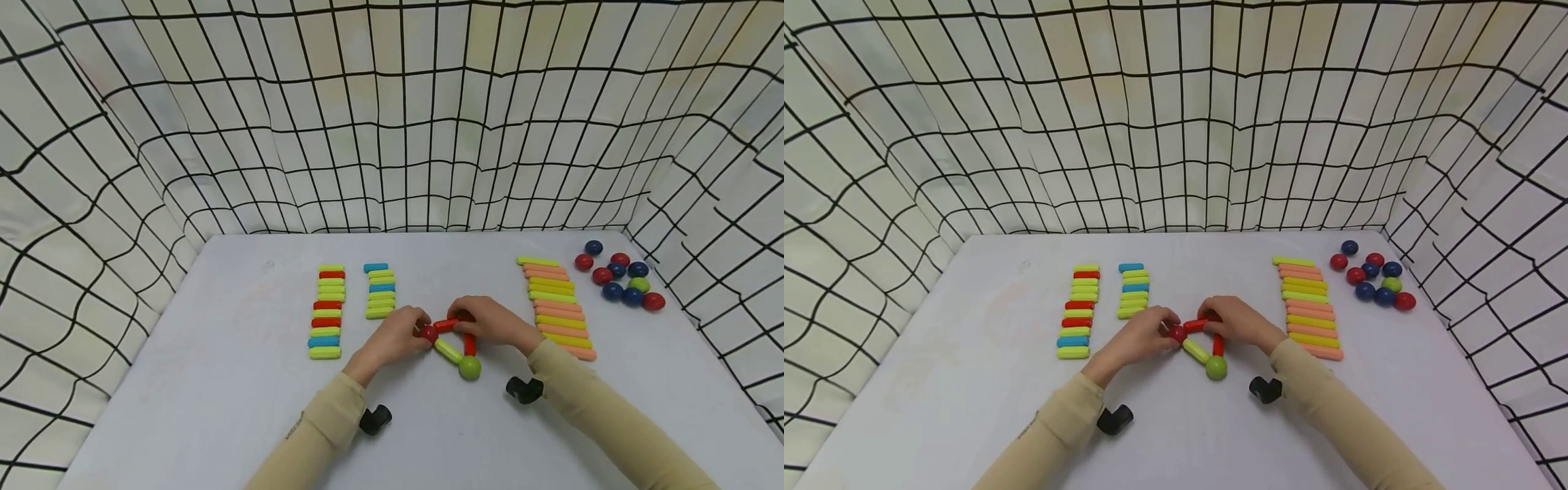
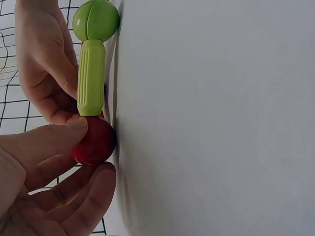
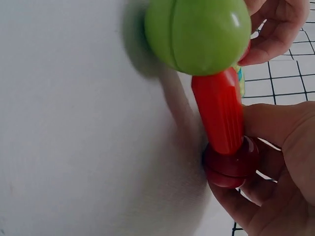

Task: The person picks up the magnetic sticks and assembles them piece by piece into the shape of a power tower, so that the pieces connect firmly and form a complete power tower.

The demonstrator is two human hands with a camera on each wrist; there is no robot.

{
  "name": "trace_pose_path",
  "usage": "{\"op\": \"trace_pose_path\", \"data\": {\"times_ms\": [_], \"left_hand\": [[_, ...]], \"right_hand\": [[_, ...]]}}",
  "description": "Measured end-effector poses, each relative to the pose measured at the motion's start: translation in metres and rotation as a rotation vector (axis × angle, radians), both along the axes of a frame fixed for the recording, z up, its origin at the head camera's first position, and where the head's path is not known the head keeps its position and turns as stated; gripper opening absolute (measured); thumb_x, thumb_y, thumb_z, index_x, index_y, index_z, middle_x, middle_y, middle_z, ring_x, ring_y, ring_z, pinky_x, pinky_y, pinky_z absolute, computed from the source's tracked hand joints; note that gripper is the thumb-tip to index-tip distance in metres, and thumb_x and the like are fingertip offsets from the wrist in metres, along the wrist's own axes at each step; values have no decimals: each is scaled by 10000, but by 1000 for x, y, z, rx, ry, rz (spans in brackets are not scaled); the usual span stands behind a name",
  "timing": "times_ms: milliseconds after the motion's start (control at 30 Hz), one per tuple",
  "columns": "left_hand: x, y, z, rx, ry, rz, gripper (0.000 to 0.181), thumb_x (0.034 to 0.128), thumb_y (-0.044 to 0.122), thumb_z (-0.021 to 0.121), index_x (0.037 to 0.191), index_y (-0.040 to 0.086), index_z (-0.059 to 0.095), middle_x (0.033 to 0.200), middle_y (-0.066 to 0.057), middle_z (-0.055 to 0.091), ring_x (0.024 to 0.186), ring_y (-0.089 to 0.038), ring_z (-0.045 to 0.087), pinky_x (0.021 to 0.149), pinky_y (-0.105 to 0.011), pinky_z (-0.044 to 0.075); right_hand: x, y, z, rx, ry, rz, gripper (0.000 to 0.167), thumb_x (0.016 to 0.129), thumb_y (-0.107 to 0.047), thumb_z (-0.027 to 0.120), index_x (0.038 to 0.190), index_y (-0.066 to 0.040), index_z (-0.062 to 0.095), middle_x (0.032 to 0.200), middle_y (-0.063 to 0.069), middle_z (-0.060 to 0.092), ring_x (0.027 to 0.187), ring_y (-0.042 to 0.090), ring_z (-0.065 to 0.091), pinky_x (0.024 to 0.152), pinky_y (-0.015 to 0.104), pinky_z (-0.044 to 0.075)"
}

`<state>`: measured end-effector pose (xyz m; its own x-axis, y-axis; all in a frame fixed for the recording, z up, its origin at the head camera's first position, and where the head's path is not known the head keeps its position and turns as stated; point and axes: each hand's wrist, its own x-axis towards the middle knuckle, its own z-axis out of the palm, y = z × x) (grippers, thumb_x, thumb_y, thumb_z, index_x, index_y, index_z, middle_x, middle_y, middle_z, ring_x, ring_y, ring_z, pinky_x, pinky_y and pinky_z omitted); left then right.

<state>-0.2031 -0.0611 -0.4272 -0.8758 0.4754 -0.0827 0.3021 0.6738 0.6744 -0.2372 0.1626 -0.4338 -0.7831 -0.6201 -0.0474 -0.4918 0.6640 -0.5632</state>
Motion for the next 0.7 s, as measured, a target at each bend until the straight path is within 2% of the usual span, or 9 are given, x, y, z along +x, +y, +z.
{"op": "trace_pose_path", "data": {"times_ms": [100,300,700], "left_hand": [[-1,2,-1,-1,-14,2,304,861,90,745,1136,18,638,1026,-72,616,926,-191,561,806,-291,530],[-4,1,-3,-7,39,12,288,878,62,717,1151,6,644,1045,-93,624,934,-208,569,824,-316,526],[-12,3,-2,19,65,27,304,885,-6,687,1186,3,642,1113,-121,637,999,-251,607,880,-353,533]], "right_hand": [[1,2,0,-24,6,24,181,927,-92,662,1105,-60,660,992,3,632,872,150,538,815,315,487],[-1,7,-1,-75,10,75,232,931,-70,646,1161,-67,674,1052,25,641,914,157,549,828,319,497],[-2,5,2,-54,33,59,210,919,-72,659,1125,-47,690,1007,27,639,872,153,545,783,289,495]]}}
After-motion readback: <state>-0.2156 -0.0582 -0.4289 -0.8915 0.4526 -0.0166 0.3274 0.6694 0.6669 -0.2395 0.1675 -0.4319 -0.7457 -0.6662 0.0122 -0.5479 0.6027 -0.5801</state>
